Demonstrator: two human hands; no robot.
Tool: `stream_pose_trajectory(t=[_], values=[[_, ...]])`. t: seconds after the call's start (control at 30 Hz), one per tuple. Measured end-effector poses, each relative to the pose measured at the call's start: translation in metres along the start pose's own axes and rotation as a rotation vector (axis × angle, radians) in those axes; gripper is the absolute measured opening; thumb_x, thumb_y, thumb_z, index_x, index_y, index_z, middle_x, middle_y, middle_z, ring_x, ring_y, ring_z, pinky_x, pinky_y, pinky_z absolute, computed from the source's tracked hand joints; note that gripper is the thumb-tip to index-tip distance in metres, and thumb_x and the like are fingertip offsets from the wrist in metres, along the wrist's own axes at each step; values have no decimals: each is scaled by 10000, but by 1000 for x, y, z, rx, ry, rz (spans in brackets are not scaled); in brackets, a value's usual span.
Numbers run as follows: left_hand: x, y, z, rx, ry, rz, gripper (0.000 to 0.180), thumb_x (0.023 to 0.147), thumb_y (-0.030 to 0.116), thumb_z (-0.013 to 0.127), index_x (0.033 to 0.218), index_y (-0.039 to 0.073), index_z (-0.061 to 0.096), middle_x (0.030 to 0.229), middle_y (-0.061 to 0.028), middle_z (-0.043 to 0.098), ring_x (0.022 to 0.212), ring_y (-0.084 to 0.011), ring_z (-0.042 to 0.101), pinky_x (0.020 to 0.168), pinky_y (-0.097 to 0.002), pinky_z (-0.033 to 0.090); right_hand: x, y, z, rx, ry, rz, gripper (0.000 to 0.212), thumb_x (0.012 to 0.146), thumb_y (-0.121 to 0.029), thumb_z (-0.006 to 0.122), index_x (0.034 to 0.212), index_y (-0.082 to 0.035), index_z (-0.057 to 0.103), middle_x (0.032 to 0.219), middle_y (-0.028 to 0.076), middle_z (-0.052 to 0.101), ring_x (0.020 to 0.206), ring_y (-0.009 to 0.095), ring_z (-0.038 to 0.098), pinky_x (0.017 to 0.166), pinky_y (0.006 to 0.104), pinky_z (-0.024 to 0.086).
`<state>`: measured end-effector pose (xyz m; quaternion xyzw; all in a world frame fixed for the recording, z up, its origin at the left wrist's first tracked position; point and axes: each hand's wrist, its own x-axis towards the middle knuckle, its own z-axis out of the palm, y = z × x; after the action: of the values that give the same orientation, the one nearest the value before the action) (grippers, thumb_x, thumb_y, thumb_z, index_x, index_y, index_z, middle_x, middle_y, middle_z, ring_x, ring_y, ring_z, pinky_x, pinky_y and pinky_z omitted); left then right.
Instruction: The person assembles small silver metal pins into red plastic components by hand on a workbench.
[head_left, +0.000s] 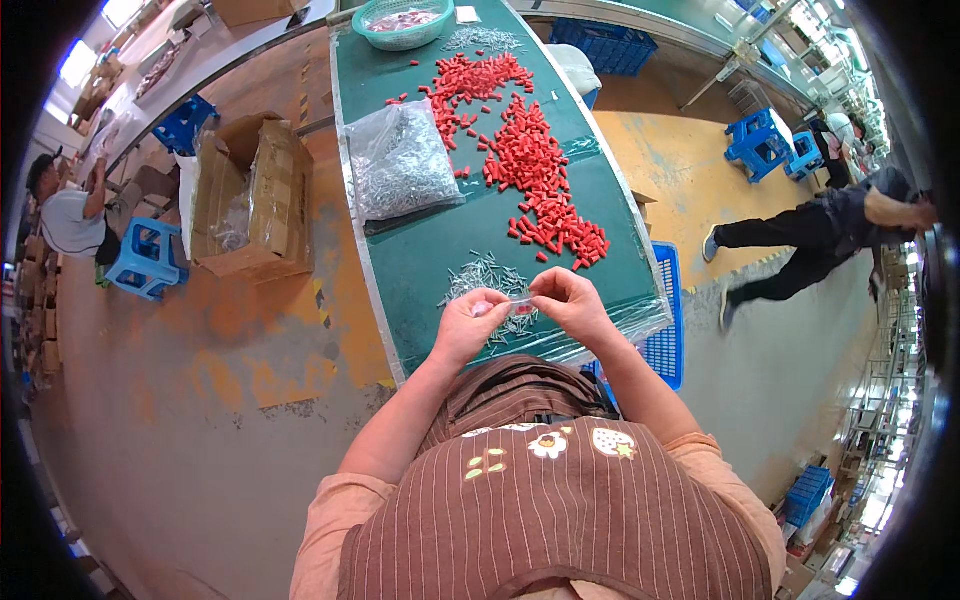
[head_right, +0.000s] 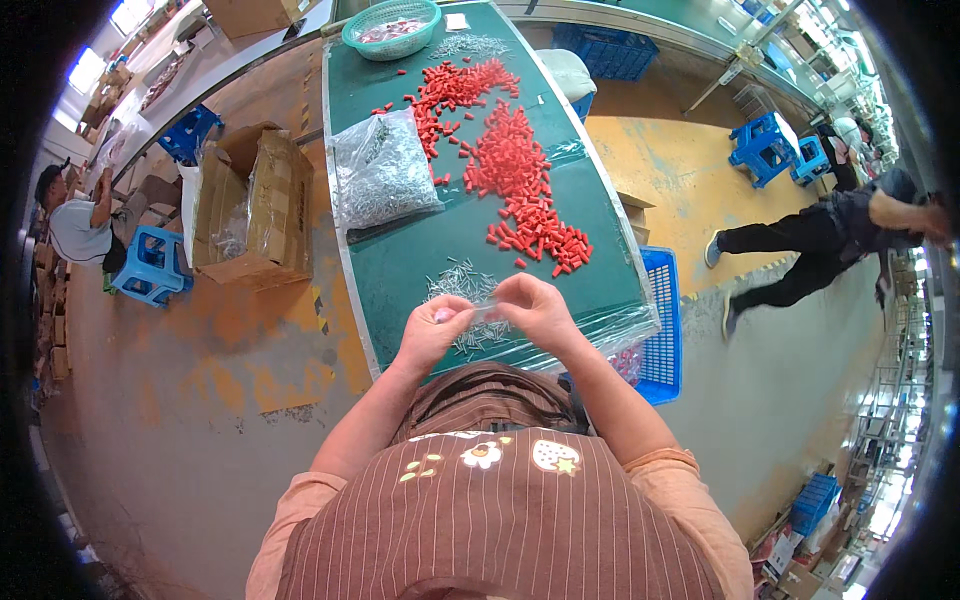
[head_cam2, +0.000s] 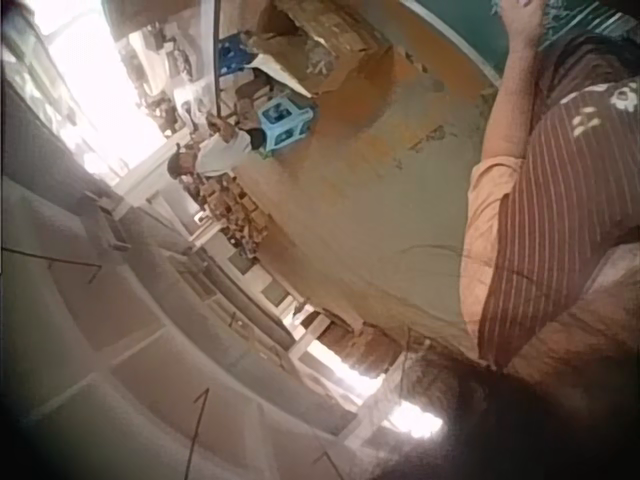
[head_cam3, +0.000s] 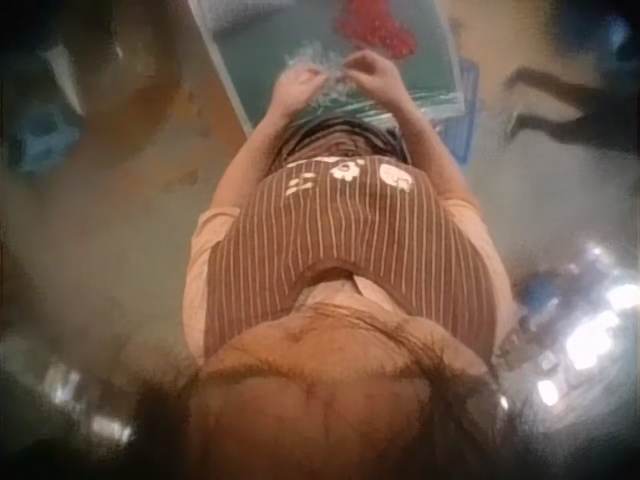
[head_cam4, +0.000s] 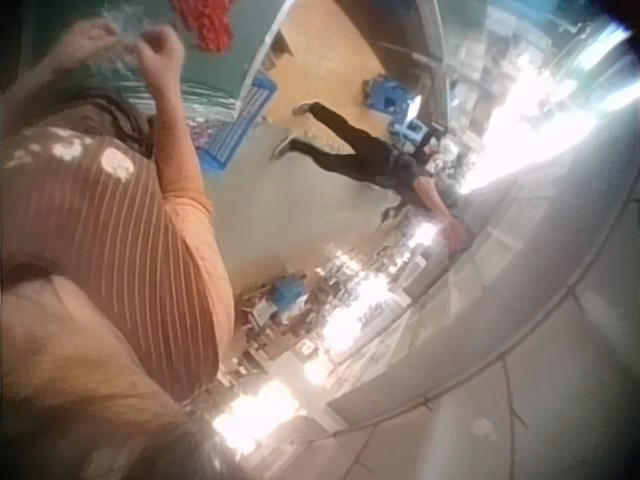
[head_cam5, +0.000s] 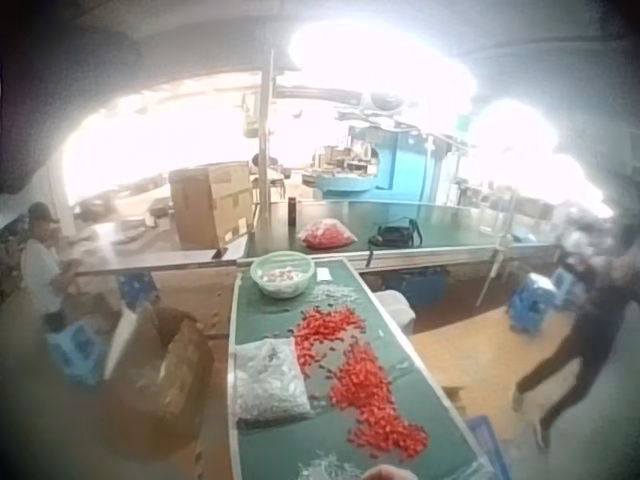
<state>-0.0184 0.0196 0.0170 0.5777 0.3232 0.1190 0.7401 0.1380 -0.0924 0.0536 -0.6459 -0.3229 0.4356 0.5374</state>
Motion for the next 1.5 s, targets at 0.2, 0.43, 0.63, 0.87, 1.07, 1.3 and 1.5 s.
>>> stream_pose_trajectory(t=[0.2,0.43,0.63,0.87,1.07,1.3,1.5], values=[[4,6,2,-68,14,25,75,829,86,637,871,26,649,710,59,552,632,-22,465,570,-173,384,4,-1,1,9,23,13,153,797,39,609,936,-8,566,854,8,592,806,67,572,730,209,472],[1,6,1,150,108,99,103,799,117,664,846,26,654,685,48,554,611,-31,476,534,-184,380,6,25,6,30,55,-26,150,773,3,625,910,-10,567,832,23,594,808,77,566,720,248,483],[0,-2,5,-73,81,48,23,807,50,664,820,37,650,649,101,488,550,17,394,474,-144,301,0,21,14,-29,43,-39,161,789,-81,644,921,-14,580,796,20,599,732,72,553,661,233,468],[-3,2,14,-9,68,68,27,803,44,670,820,34,651,641,113,471,551,21,375,486,-135,295,-2,24,14,19,32,-55,172,773,-61,666,910,-10,574,807,24,602,747,77,563,679,239,479],[-6,2,21,-21,28,44,80,811,105,664,783,35,639,606,92,480,543,0,408,483,-152,325,-12,20,2,22,31,19,194,723,-18,715,854,-17,572,752,20,604,712,80,568,642,235,487],[3,11,-2,-556,-145,-302,282,827,80,551,1087,23,455,889,-99,550,594,-111,497,467,-239,414,-47,-15,-94,-97,387,-86,79,766,40,625,823,7,581,735,57,620,662,121,619,585,251,499],[4,10,5,-604,-154,-311,379,790,5,529,1155,10,428,1013,-163,568,667,-137,531,504,-252,458,-97,14,-188,-751,855,86,114,775,-29,591,883,4,608,787,108,638,761,214,634,687,313,492]])
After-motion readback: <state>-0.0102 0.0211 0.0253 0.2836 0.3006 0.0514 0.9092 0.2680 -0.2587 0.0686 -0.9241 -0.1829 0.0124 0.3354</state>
